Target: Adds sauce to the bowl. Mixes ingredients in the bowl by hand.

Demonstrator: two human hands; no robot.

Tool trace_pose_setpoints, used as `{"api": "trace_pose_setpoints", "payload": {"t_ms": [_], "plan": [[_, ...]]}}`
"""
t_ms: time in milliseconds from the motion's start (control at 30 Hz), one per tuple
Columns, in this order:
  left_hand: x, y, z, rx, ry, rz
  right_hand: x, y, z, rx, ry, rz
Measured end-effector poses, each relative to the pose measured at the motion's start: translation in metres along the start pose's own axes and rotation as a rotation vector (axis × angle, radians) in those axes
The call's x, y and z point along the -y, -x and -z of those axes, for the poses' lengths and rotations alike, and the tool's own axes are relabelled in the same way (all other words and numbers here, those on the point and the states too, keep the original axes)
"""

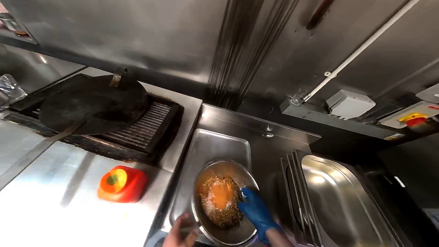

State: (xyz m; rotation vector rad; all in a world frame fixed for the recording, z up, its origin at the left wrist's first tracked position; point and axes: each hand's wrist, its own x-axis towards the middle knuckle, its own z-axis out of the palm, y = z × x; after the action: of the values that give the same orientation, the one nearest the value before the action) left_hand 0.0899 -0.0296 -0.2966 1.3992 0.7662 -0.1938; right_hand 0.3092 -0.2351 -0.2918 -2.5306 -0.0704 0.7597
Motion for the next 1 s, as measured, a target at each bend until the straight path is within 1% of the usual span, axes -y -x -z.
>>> {"api": "trace_pose_setpoints", "payload": {"t_ms": [67,100,200,267,333,400,467,533,600,667,700,767,867,933,967,1000], "plan": [[-0.009,-0.023,-0.021,-0.029,0.126,0.128,0.002,-0.011,-0.002,0.079,0.074,-0.013],[-0.011,-0.030,-0.032,-0.037,0.198,0.165,0.006,-0.015,-0.008,0.118,0.087,-0.010],[-0.007,-0.037,-0.071,-0.160,0.358,0.239,0.008,-0.029,-0.034,0.218,0.043,-0.049],[-0.005,-0.036,-0.082,-0.245,0.443,0.271,0.007,-0.035,-0.048,0.260,-0.011,-0.056],[-0.003,-0.032,-0.081,-0.248,0.500,0.280,0.003,-0.040,-0.048,0.319,-0.070,-0.003],[-0.001,-0.029,-0.077,-0.224,0.524,0.283,0.007,-0.040,-0.036,0.344,-0.067,0.082],[-0.001,-0.028,-0.073,-0.203,0.536,0.274,0.024,-0.034,-0.018,0.315,0.076,0.181],[0.003,-0.029,-0.072,-0.191,0.560,0.251,0.042,-0.028,-0.014,0.263,0.247,0.302],[0.003,-0.028,-0.073,-0.206,0.568,0.253,0.050,-0.026,-0.030,0.248,0.349,0.450],[-0.002,-0.029,-0.073,-0.237,0.545,0.241,0.049,-0.027,-0.056,0.251,0.467,0.598],[-0.004,-0.031,-0.072,-0.256,0.534,0.218,0.049,-0.026,-0.066,0.271,0.544,0.638],[-0.004,-0.035,-0.069,-0.288,0.501,0.149,0.043,-0.023,-0.071,0.364,0.677,0.684],[0.003,-0.045,-0.060,-0.299,0.491,0.073,0.029,-0.033,-0.059,0.500,0.853,0.771],[0.002,-0.050,-0.058,-0.273,0.500,0.060,0.024,-0.051,-0.047,0.516,0.905,0.810],[0.000,-0.051,-0.057,-0.257,0.499,0.065,0.025,-0.060,-0.042,0.495,0.901,0.798],[-0.002,-0.052,-0.058,-0.250,0.496,0.071,0.030,-0.067,-0.036,0.472,0.883,0.744]]}}
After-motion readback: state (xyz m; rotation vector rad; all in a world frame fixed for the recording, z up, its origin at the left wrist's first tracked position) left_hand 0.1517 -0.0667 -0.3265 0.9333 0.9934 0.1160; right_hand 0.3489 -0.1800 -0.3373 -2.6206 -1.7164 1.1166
